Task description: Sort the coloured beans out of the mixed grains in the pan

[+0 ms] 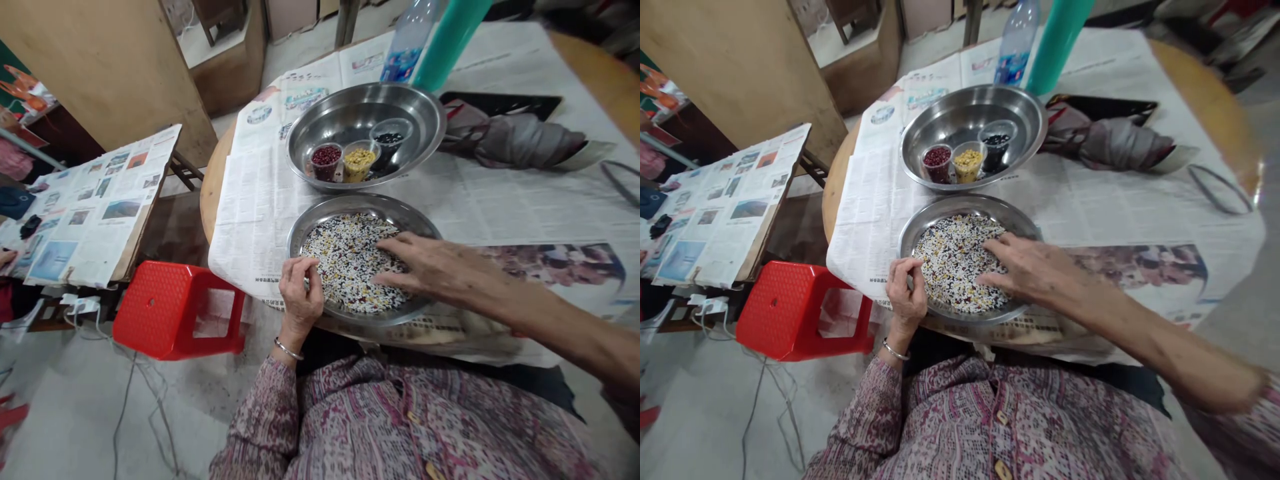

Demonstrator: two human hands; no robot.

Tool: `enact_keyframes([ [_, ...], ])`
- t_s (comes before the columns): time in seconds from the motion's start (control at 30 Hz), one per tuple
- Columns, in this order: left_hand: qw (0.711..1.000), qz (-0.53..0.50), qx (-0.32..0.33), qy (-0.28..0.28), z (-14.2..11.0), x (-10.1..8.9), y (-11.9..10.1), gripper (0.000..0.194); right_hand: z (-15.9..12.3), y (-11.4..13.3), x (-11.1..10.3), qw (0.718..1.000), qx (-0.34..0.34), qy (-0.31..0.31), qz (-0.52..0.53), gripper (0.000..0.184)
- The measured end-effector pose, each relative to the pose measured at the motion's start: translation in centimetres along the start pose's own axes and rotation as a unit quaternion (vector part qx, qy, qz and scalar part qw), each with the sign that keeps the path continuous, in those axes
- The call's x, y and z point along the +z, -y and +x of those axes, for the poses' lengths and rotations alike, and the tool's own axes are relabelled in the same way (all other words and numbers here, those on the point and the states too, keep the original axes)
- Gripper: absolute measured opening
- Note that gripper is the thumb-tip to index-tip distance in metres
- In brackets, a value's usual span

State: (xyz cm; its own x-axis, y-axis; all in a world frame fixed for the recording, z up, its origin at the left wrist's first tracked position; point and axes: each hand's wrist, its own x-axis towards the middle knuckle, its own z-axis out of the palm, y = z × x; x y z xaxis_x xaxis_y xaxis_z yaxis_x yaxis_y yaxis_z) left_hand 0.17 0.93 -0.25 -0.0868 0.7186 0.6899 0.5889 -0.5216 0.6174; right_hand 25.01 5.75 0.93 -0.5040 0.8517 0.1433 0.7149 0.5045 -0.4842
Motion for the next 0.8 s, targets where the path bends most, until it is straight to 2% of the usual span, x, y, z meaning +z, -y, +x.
enact_keyframes([
  [0.1, 1.000, -0.004, 0.003, -0.003, 0.0, 0.0, 0.0, 0.016, -1.8, 1.0, 0.8, 0.999, -0.016, 0.029, -0.008, 0.037],
  [0.2, 1.000, -0.001, 0.002, -0.003, 0.1, 0.0, 0.0, 0.016, -1.8, 2.2, 2.2, 0.997, -0.050, 0.038, 0.040, 0.027],
  [0.3, 1.000, 0.005, -0.002, -0.001, 0.1, 0.0, -0.1, 0.016, 0.1, 3.6, 3.3, 0.994, -0.063, 0.023, 0.083, 0.022],
  [0.4, 1.000, 0.015, -0.005, -0.007, 0.2, -0.1, -0.2, 0.016, 2.5, 5.3, 3.4, 0.990, -0.091, 0.031, 0.104, 0.021],
  [0.53, 1.000, 0.023, -0.013, -0.015, 0.1, -0.1, -0.3, 0.017, 4.3, 7.0, 2.8, 0.972, -0.219, 0.071, 0.048, 0.014],
  [0.63, 0.999, 0.022, -0.020, -0.017, 0.0, -0.1, -0.2, 0.018, 4.7, 7.0, 2.9, 0.948, -0.307, 0.084, 0.008, 0.017],
  [0.8, 0.999, 0.018, -0.014, -0.023, 0.0, 0.0, -0.1, 0.017, 6.8, 5.6, 3.8, 0.940, -0.337, 0.030, -0.044, 0.018],
])
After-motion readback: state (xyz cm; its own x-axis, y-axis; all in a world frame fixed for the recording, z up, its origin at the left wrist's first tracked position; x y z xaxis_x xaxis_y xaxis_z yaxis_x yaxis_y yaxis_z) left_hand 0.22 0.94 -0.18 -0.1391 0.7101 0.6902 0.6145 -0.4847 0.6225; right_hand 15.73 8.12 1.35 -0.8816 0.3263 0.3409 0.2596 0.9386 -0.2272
